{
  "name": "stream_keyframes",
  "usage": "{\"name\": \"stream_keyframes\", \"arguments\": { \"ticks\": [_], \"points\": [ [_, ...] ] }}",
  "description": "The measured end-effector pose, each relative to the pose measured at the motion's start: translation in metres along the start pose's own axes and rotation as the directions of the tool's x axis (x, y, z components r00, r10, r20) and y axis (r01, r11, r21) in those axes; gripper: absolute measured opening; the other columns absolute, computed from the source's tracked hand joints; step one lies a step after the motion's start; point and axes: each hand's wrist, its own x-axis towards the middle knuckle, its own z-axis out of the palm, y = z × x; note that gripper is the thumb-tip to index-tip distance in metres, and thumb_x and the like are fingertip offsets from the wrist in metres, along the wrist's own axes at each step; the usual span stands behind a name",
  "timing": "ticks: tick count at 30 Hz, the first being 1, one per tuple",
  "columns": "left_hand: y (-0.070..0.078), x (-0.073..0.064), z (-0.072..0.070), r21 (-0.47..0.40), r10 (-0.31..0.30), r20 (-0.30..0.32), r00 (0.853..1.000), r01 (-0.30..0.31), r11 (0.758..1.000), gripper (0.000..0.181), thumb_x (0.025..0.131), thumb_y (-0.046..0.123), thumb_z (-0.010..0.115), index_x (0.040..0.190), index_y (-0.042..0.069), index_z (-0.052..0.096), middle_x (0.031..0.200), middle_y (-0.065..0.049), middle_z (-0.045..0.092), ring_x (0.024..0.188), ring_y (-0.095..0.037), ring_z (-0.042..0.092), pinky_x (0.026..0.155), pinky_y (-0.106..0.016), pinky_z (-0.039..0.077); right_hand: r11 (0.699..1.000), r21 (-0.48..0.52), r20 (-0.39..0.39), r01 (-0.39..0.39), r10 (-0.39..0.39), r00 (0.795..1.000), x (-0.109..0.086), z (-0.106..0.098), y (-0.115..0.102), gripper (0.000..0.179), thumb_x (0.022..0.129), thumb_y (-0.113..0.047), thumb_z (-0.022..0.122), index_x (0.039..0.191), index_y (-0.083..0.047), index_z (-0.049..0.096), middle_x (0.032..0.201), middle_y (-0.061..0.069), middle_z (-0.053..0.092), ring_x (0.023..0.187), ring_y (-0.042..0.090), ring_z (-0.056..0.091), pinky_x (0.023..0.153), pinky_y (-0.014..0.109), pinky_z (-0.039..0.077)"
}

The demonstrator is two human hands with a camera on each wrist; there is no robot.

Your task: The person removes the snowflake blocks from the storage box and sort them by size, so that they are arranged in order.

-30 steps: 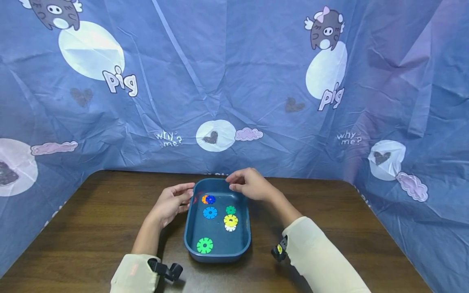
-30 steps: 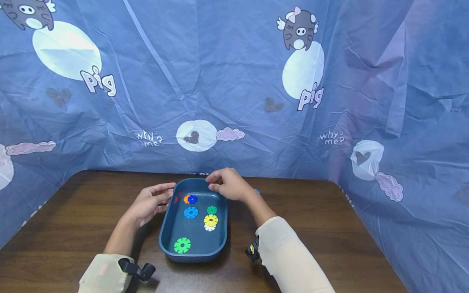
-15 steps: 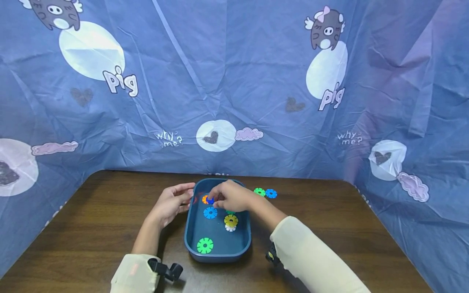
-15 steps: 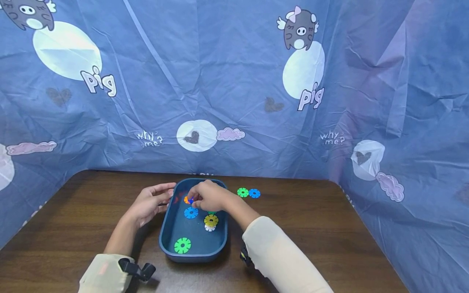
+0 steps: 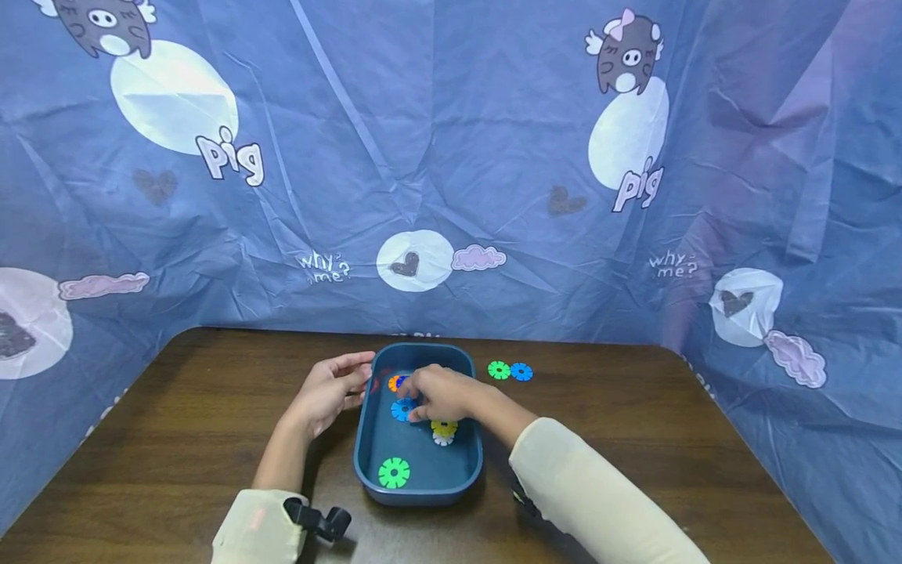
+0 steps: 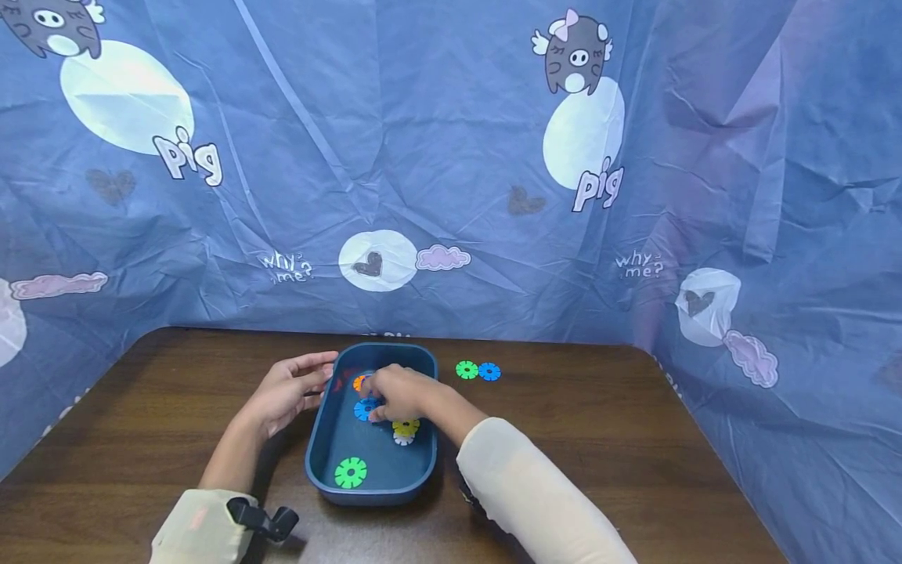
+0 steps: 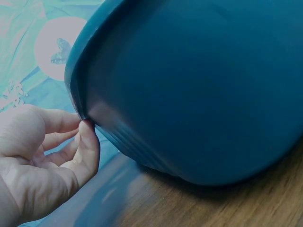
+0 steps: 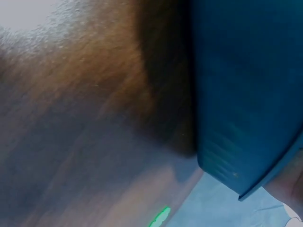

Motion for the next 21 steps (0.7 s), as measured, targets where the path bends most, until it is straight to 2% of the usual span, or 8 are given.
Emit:
{"name": "stream_keyframes", "arguments": {
  "ticks": [8,12,21],
  "points": [
    [-0.002,0.001,0.000,-0.007,0.005,0.001,1.000,-0.005,1.000,0.041,0.105,0.005,0.055,0.145,-0.003,0.051,0.118,-0.014,0.059,0.095,-0.018,0.066,0.079,-0.030,0.059,0.997,-0.064,0.002,-0.034,0.034,0.999,0.005,0.006,0.001,0.042,0.095,-0.033,0.075,0.134,-0.017,0.069,0.115,-0.003,0.066,0.105,0.009,0.057,0.102,0.032,0.049],
    [-0.002,0.000,0.000,-0.007,0.007,0.011,1.000,-0.007,1.000,0.042,0.105,0.004,0.055,0.145,-0.004,0.050,0.119,-0.014,0.059,0.095,-0.017,0.065,0.079,-0.030,0.059,0.996,-0.066,0.001,-0.064,0.065,0.998,0.010,0.008,0.002,0.040,0.094,-0.033,0.076,0.131,-0.019,0.071,0.112,-0.005,0.064,0.104,0.009,0.056,0.101,0.032,0.048],
    [-0.001,0.001,0.001,-0.005,-0.001,0.008,1.000,0.001,1.000,0.041,0.105,0.006,0.056,0.145,-0.003,0.051,0.118,-0.013,0.059,0.095,-0.017,0.064,0.078,-0.029,0.059,0.984,0.108,0.032,-0.144,0.141,0.989,0.018,0.006,0.001,0.030,0.089,-0.023,0.083,0.116,-0.019,0.071,0.112,-0.002,0.067,0.102,0.011,0.058,0.099,0.032,0.050]
  ]
}}
